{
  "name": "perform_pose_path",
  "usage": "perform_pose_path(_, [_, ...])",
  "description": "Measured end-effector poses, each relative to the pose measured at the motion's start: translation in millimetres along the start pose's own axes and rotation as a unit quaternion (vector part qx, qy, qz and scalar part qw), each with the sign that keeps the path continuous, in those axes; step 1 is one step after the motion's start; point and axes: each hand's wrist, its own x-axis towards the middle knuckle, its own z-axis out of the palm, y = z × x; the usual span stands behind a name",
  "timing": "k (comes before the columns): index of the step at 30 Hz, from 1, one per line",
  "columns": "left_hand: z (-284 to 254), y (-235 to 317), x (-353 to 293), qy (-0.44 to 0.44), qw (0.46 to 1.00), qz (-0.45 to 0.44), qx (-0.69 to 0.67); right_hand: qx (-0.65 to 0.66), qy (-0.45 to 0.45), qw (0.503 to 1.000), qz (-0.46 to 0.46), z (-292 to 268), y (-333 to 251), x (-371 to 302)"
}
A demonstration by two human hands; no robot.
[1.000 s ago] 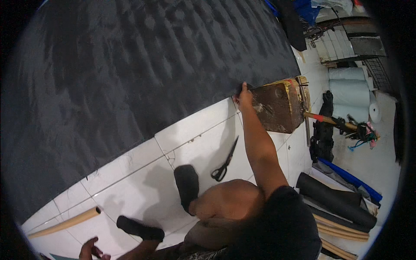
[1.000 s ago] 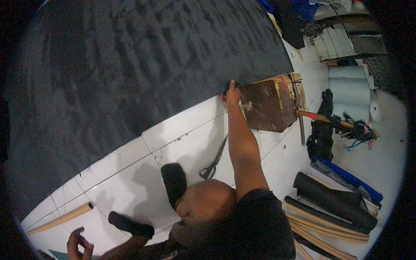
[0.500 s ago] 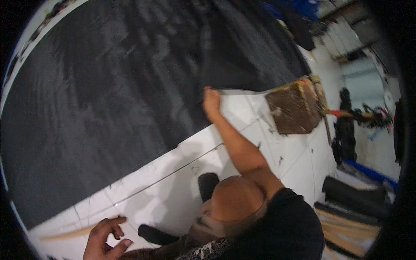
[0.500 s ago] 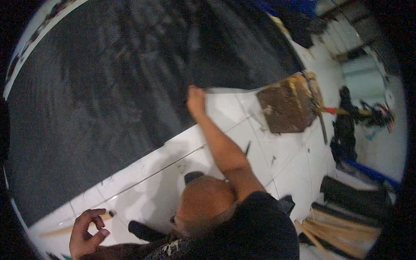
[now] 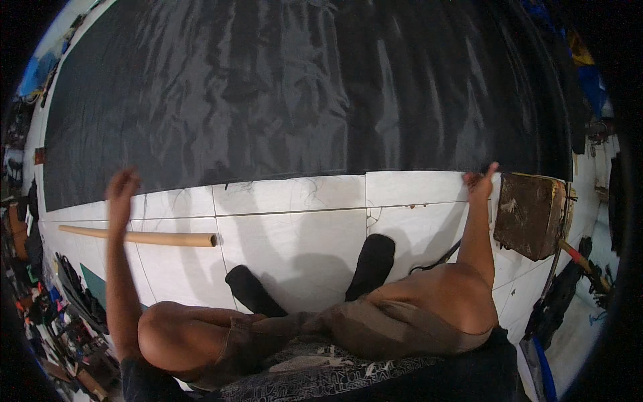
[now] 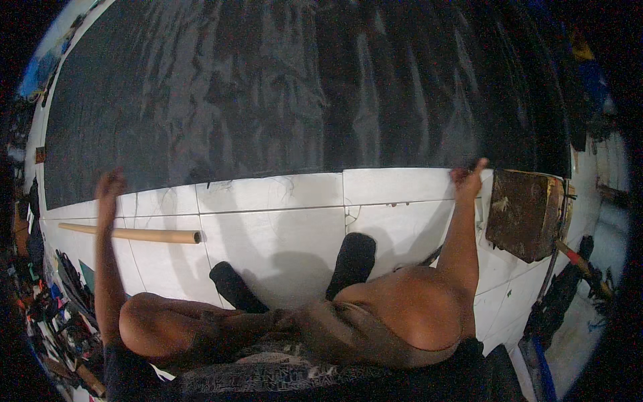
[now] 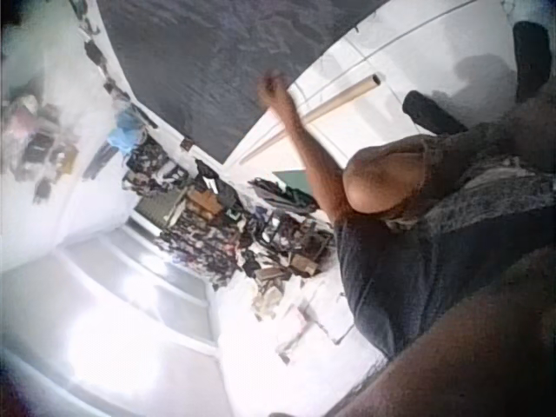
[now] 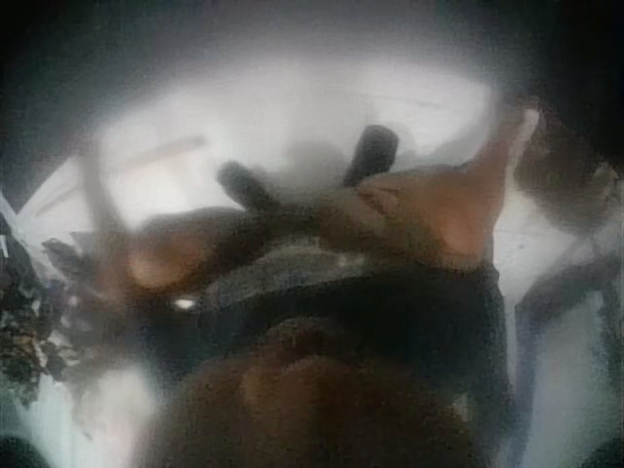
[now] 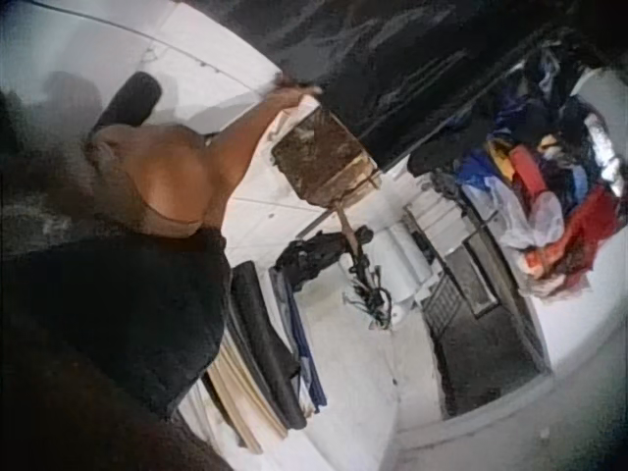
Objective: The person lays a large black fabric sheet on a tiled floor, uses a wooden stick to measure and mark a straight line, and then cuts the fabric along that line using shears. The process is repeated multiple times to produce several rectangular pieces.
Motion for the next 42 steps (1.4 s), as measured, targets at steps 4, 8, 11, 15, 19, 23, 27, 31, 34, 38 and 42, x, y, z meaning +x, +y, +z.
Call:
perform_pose_path(4, [125,-38,-5,-0.045,0.966,0.196,0.163,-0.191,-0.037,0.98,0.047,52,15,-80])
perform_pose_path(8, [160,-15,-10,-0.04,0.955,0.205,0.211,-0.252,-0.073,0.964,0.038,44,17,-70])
perform_pose_path(11, [163,-26,-8,-0.051,0.926,0.244,0.285,-0.228,-0.08,0.97,0.025,45,20,-72])
perform_pose_path(15, [162,-40,-3,-0.053,0.928,0.244,0.276,-0.229,-0.06,0.971,0.01,44,27,-70])
perform_pose_path(19, [169,-36,3,-0.051,0.93,0.252,0.262,-0.199,-0.061,0.978,0.003,42,25,-62])
perform_pose_path(23, [170,-32,0,-0.056,0.937,0.246,0.24,-0.222,-0.062,0.973,-0.022,49,22,-54])
perform_pose_path(27, [169,-34,1,-0.063,0.929,0.245,0.271,-0.268,-0.073,0.959,-0.051,45,27,-50])
perform_pose_path(31, [178,-34,4,-0.049,0.925,0.246,0.284,-0.297,-0.076,0.949,-0.077,36,24,-45])
perform_pose_path(34, [177,-24,2,-0.059,0.939,0.241,0.239,-0.386,-0.025,0.916,-0.107,32,16,-47])
perform_pose_path(38, [165,-18,-2,-0.068,0.932,0.258,0.244,-0.626,0.03,0.745,-0.228,80,3,-100])
perform_pose_path(42, [186,-3,0,-0.069,0.909,0.294,0.287,-0.58,-0.205,0.631,-0.472,133,9,-156])
